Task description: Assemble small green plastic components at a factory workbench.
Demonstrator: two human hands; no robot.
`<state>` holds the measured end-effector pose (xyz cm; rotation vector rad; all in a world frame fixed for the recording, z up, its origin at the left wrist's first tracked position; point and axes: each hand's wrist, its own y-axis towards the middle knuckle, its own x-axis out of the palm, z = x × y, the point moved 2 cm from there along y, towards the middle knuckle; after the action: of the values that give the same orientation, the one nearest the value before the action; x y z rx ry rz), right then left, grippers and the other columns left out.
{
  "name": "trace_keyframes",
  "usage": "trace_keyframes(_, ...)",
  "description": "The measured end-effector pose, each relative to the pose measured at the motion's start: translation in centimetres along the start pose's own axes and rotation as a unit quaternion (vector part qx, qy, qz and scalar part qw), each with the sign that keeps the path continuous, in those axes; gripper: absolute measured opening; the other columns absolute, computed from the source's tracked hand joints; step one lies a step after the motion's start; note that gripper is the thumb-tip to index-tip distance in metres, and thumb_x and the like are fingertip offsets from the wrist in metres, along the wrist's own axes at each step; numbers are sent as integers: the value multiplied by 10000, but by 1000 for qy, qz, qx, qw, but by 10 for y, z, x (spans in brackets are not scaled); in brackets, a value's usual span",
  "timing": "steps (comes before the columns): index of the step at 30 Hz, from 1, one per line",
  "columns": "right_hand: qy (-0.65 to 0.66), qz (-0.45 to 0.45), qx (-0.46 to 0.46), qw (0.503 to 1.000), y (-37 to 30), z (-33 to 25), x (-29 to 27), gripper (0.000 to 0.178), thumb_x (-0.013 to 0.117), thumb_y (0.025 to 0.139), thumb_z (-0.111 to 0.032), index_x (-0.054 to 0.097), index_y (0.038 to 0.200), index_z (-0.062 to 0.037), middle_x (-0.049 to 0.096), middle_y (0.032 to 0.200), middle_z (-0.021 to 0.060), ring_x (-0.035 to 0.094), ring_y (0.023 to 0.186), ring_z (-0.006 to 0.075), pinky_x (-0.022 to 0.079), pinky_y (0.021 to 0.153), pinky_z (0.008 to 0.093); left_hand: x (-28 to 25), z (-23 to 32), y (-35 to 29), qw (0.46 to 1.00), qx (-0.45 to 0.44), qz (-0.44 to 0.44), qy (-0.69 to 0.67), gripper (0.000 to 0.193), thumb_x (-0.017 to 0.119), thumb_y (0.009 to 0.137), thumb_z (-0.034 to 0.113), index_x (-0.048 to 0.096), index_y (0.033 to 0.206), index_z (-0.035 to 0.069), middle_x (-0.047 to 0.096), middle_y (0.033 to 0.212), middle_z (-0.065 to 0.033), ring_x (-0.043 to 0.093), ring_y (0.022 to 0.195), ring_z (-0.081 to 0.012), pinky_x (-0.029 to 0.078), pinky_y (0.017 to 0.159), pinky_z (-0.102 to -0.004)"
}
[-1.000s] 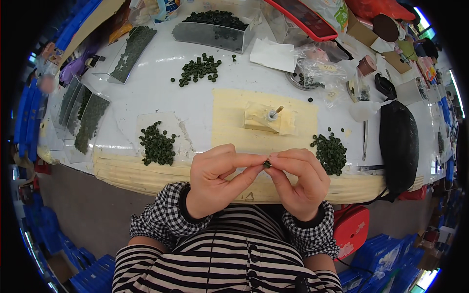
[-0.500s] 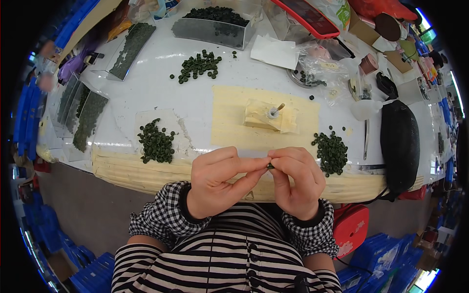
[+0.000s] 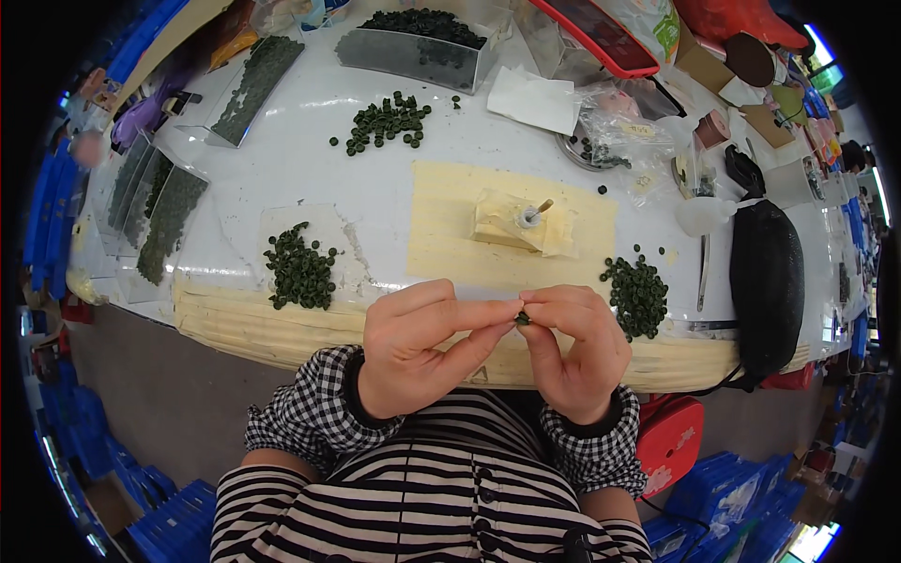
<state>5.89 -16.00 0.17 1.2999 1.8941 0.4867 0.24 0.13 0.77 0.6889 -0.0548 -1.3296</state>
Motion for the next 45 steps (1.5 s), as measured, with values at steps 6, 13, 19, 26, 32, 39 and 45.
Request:
trace_keyframes(6, -1, 12, 10, 1000, 0, -3, 0, 250, 781, 724, 33, 645, 931, 0, 681, 854, 132, 676, 747, 244, 554, 647, 299, 0, -3, 1, 996, -62, -4, -62, 231, 737, 782, -18, 729, 1004, 42, 430, 597, 22, 365, 508, -61, 267, 474, -226)
trace_keyframes(13, -6, 21, 7, 1000, -3, -2, 0, 252, 790, 712, 39, 651, 920, 8, 690, 839, 137, 682, 726, 238, 553, 628, 290, 3, -11, -2, 982, -115, -19, -151, 197, 702, 832, 13, 728, 1023, 56, 427, 610, 42, 315, 509, -31, 243, 484, -211)
trace_keyframes(19, -16, 22, 9, 1000, -2, -2, 0, 244, 791, 709, 43, 657, 911, 9, 697, 832, 136, 689, 722, 232, 552, 621, 283, 2, -11, -1, 986, -104, -18, -132, 209, 699, 828, 13, 729, 1028, 63, 422, 597, 36, 321, 506, -39, 249, 481, -220)
trace_keyframes(26, -40, 27, 1, 999, -1, -4, 0, 248, 781, 716, 52, 671, 935, 9, 705, 840, 142, 693, 715, 230, 552, 620, 277, 2, -9, -2, 994, -72, -8, -86, 259, 706, 819, 10, 731, 1069, 74, 408, 575, 22, 333, 502, -59, 256, 472, -230)
trace_keyframes(32, -40, 21, -7, 999, -1, -4, 1, 278, 765, 723, 67, 698, 988, 18, 705, 862, 146, 685, 696, 220, 548, 607, 274, 1, -8, -1, 995, -62, 6, -78, 275, 730, 798, -4, 732, 1064, 68, 409, 575, 20, 342, 506, -60, 257, 465, -230)
trace_keyframes(39, -38, -4, -10, 999, -1, -5, 0, 324, 758, 717, 67, 714, 1034, 20, 704, 884, 143, 679, 703, 213, 538, 603, 261, 0, -5, -1, 998, -40, 24, -47, 292, 730, 783, -35, 730, 1061, 56, 467, 592, -12, 400, 507, -85, 310, 465, -232)
trace_keyframes(45, -16, -20, 4, 1000, -2, -5, 0, 321, 754, 718, 70, 716, 1034, 22, 707, 892, 146, 685, 720, 214, 541, 614, 261, 0, -5, -2, 998, -27, 27, -44, 315, 726, 772, -58, 722, 1073, 35, 486, 598, -25, 425, 507, -97, 337, 470, -231)
